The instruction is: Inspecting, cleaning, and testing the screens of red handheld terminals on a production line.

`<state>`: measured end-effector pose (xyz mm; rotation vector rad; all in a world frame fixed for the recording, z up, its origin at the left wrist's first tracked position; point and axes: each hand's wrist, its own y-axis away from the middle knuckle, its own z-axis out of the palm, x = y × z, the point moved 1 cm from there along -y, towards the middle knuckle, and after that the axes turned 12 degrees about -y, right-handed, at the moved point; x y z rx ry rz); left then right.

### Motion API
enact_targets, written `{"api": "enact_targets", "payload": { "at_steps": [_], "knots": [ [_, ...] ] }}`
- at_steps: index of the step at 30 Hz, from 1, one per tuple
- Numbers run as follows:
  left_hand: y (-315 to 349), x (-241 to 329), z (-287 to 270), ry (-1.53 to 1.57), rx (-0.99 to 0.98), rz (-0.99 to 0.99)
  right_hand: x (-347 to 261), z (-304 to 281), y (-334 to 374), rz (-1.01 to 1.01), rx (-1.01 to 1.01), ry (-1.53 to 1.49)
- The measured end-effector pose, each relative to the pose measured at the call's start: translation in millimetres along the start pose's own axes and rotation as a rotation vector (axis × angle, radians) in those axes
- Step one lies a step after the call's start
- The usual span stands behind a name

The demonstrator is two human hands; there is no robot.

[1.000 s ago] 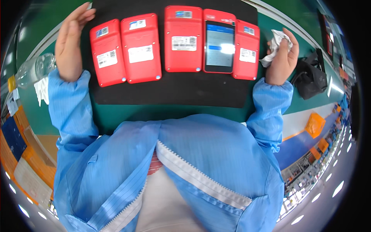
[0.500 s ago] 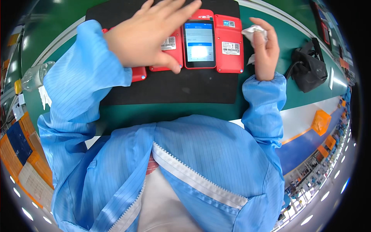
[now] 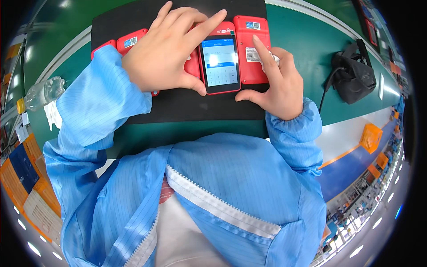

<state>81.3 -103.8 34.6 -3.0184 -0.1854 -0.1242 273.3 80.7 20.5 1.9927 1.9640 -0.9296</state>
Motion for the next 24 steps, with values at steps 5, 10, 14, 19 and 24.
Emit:
{"api": "enact_targets", "payload": {
  "at_steps": [5, 10, 14, 19, 24],
  "knots": [
    [-4.3, -9.7, -5.2, 0.115, -0.048, 0.05, -1.1, 3.3, 0.0, 0.002, 0.025, 0.039],
    [-3.4, -10.1, -6.4, 0.246, -0.032, -0.021, 0.5, 4.7, 1.4, -0.026, 0.04, 0.088],
    [-8.7, -23.1, -13.1, 0.423, -0.105, 0.032, 2.1, 7.5, 3.2, -0.017, 0.035, 0.103],
    [-10.2, -27.8, -11.8, 0.552, -0.047, 0.027, 1.4, 9.6, 2.6, -0.013, 0.044, 0.144],
    [-12.9, -33.2, -3.4, 0.522, -0.035, 0.028, 2.5, 8.7, 3.3, -0.019, 0.045, 0.159]
  ]
}}
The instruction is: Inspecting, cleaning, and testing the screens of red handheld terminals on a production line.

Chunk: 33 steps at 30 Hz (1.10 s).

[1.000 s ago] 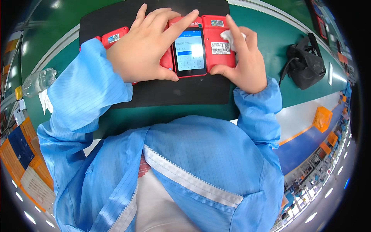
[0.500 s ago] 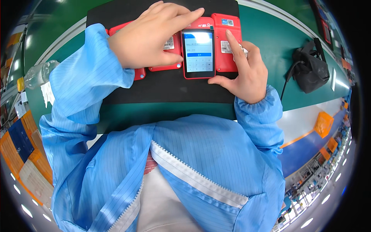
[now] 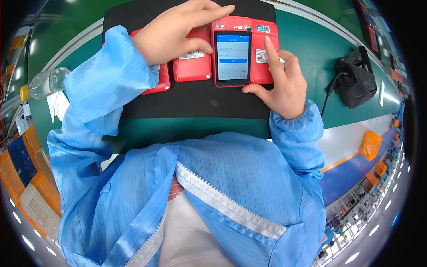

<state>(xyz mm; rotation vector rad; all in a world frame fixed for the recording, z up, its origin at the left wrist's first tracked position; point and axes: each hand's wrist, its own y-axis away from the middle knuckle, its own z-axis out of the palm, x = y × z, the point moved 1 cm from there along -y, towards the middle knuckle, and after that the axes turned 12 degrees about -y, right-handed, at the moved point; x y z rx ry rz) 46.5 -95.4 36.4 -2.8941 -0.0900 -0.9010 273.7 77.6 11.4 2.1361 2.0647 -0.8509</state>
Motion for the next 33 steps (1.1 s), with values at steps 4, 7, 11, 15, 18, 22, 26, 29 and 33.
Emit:
{"api": "enact_targets", "payload": {
  "at_steps": [4, 7, 11, 15, 18, 22, 26, 29, 33],
  "knots": [
    [10.1, -10.9, 13.5, -0.053, -0.006, -0.068, 0.4, -0.1, -0.2, -0.007, 0.014, -0.045],
    [10.3, -8.5, 10.5, -0.114, 0.013, -0.032, 0.7, 0.0, -0.4, -0.002, 0.004, -0.046],
    [9.6, -7.5, 8.3, -0.086, 0.02, -0.014, -0.6, -0.7, -1.2, -0.011, 0.012, -0.029],
    [10.6, -6.6, 7.3, -0.105, 0.037, -0.006, -1.9, -1.8, -1.4, -0.001, 0.012, -0.043],
    [7.6, 1.0, 8.9, 0.011, 0.066, 0.031, 1.1, 0.9, -0.3, -0.011, 0.038, -0.038],
    [4.1, 25.6, 21.1, -0.034, 0.065, 0.193, 3.3, 0.7, -3.3, 0.062, 0.058, -0.073],
    [8.8, 29.1, 22.1, 0.017, -0.043, 0.061, 4.5, 1.3, -1.6, 0.06, 0.073, -0.082],
    [14.4, 46.1, 21.6, -0.285, -0.047, 0.09, 4.1, 1.0, -2.5, 0.037, 0.116, -0.061],
    [6.7, 84.4, 31.1, -0.461, -0.131, 0.111, 1.8, 1.2, -4.3, 0.091, 0.116, -0.109]
  ]
}}
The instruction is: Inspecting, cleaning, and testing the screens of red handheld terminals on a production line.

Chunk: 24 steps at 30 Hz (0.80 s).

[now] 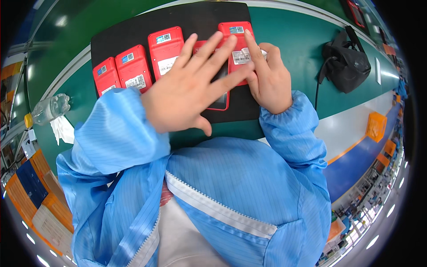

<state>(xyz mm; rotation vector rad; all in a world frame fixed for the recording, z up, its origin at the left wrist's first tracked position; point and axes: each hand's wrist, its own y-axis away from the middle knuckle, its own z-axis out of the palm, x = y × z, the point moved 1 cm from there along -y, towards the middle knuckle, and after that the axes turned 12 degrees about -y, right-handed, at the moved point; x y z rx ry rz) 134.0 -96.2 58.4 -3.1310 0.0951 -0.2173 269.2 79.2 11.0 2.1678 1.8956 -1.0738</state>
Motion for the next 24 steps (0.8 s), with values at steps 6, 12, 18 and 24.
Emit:
{"api": "enact_targets", "payload": {
  "at_steps": [6, 12, 18, 24],
  "knots": [
    [-15.3, 10.0, 15.3, -0.053, 0.006, -0.176, 19.0, -5.7, 5.3, 0.131, 0.126, -0.28],
    [-11.8, 7.6, 14.1, -0.142, -0.064, -0.318, 26.8, -6.1, 0.9, 0.282, 0.177, -0.537],
    [-14.8, -10.3, 5.5, 0.054, 0.187, -0.292, 30.1, -7.9, 1.3, 0.329, 0.229, -0.647],
    [-33.3, -24.3, 22.9, 0.353, 0.4, -0.301, 36.3, -5.4, -0.1, 0.323, 0.318, -0.666]
  ]
}}
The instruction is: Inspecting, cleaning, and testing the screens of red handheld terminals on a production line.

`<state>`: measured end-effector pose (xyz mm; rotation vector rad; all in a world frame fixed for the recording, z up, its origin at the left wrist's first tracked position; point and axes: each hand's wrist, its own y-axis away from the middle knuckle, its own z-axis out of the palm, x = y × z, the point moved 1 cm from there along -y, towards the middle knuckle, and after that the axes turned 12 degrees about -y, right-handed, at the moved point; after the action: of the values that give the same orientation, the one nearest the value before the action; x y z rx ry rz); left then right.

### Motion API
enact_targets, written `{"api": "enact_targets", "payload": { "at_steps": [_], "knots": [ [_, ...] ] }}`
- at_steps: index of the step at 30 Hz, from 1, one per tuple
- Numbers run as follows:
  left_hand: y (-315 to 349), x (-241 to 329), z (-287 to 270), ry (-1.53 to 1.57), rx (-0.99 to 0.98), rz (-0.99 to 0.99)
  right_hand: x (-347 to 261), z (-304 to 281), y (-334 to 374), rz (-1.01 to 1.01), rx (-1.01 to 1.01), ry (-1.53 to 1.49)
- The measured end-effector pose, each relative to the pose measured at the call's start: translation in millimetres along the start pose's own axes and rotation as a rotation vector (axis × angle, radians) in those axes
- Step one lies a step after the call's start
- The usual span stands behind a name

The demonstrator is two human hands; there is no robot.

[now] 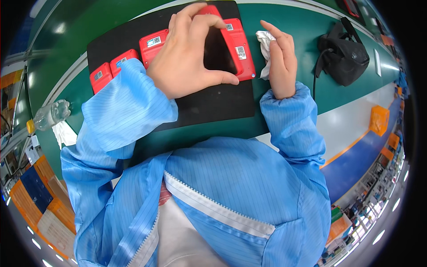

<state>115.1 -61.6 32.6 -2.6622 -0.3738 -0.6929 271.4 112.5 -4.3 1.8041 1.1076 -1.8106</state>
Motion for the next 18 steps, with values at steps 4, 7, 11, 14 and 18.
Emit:
{"api": "enact_targets", "payload": {
  "at_steps": [4, 7, 11, 14, 18],
  "knots": [
    [13.4, -8.9, -13.0, -0.2, -0.078, 0.055, 0.1, 1.2, 1.5, 0.03, 0.001, -0.072],
    [23.9, -4.9, -18.0, -0.301, -0.135, 0.047, -2.8, 5.7, 1.8, -0.018, -0.062, 0.035],
    [8.6, 7.2, -5.3, -0.446, -0.093, 0.12, 0.6, 4.2, 0.2, -0.015, -0.102, 0.074],
    [-13.2, -38.8, 36.5, -0.629, 0.607, 0.579, 1.9, 4.0, -1.3, -0.043, -0.095, 0.014],
    [-8.0, 7.0, -12.5, -0.375, -0.287, 0.041, 2.9, 1.5, 0.3, -0.012, -0.096, -0.019]
  ]
}}
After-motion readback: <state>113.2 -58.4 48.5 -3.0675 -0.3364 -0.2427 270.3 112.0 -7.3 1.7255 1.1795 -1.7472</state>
